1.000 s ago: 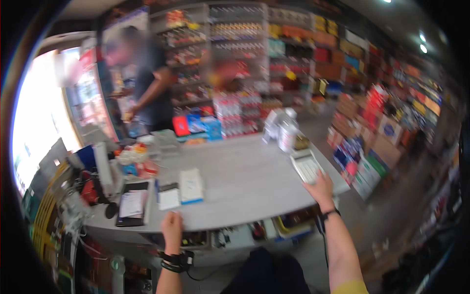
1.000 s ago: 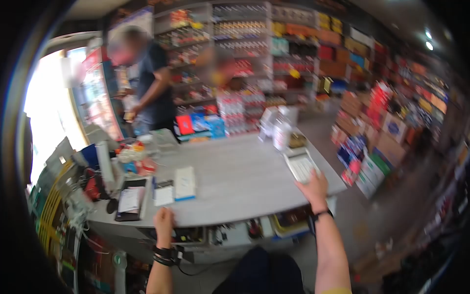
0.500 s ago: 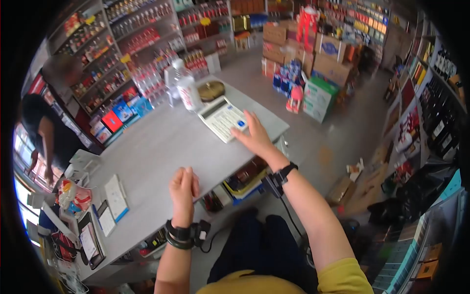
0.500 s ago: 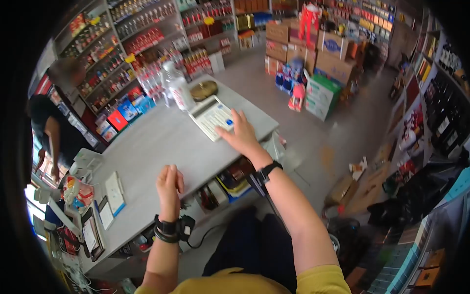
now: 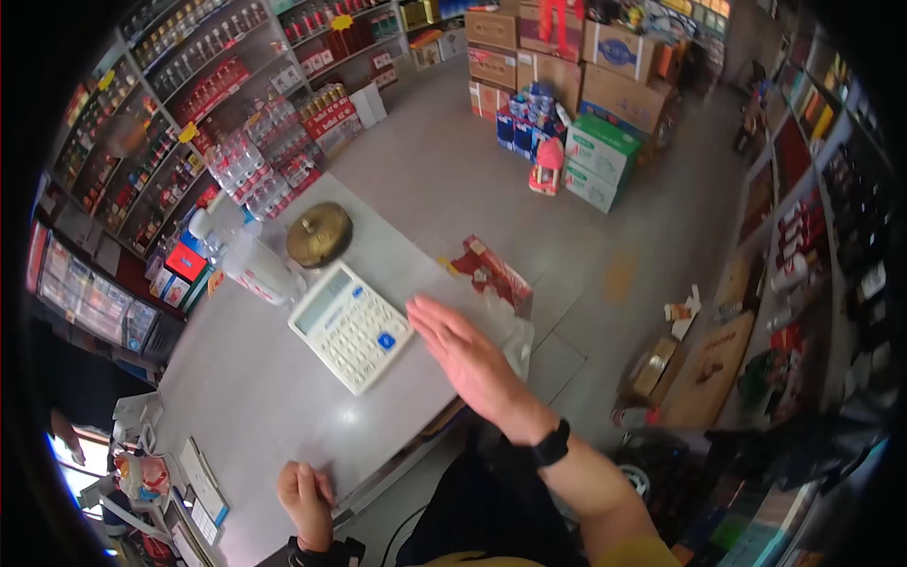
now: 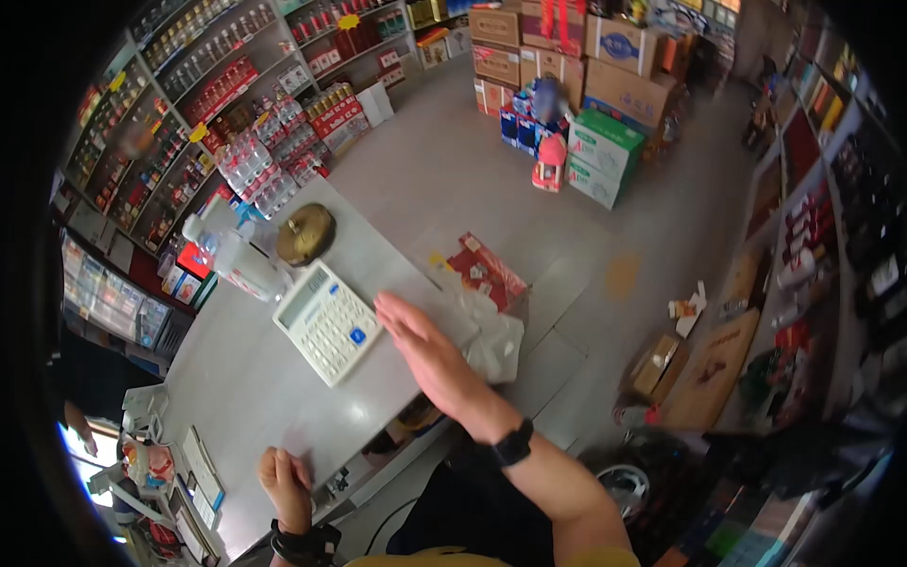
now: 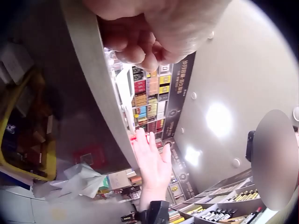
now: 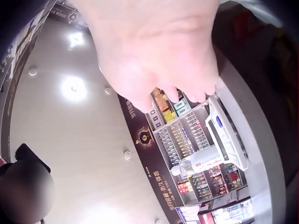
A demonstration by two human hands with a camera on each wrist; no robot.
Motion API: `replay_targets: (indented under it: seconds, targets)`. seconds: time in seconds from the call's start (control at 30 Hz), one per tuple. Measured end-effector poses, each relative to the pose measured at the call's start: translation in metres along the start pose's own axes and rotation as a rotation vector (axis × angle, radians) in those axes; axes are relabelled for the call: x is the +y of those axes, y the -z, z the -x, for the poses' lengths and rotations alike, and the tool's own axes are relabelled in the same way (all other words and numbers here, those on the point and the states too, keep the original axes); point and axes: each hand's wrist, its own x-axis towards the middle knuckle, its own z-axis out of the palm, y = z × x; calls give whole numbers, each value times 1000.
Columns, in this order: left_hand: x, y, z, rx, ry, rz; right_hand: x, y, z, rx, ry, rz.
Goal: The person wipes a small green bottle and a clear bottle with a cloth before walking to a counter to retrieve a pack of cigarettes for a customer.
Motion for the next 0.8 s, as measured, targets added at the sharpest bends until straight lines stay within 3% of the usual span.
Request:
replay_targets:
  seconds: [0.3, 0.63, 0.73, 0.77, 0.8]
  targets:
    - [14, -7, -3, -8, 277, -8, -25, -1, -8, 184, -368, -28]
    - [-8, -21, -4, 83, 199, -65, -40, 3, -18, 235, -519, 94]
    - [26, -32, 2, 158, 271, -11, -52, 4, -25, 228, -643, 33]
    - [39, -42, 3, 110, 272, -22, -66, -1, -30, 269, -616, 22]
    - [52, -54, 5, 84, 219, 8, -84, -7, -35, 166, -704, 149]
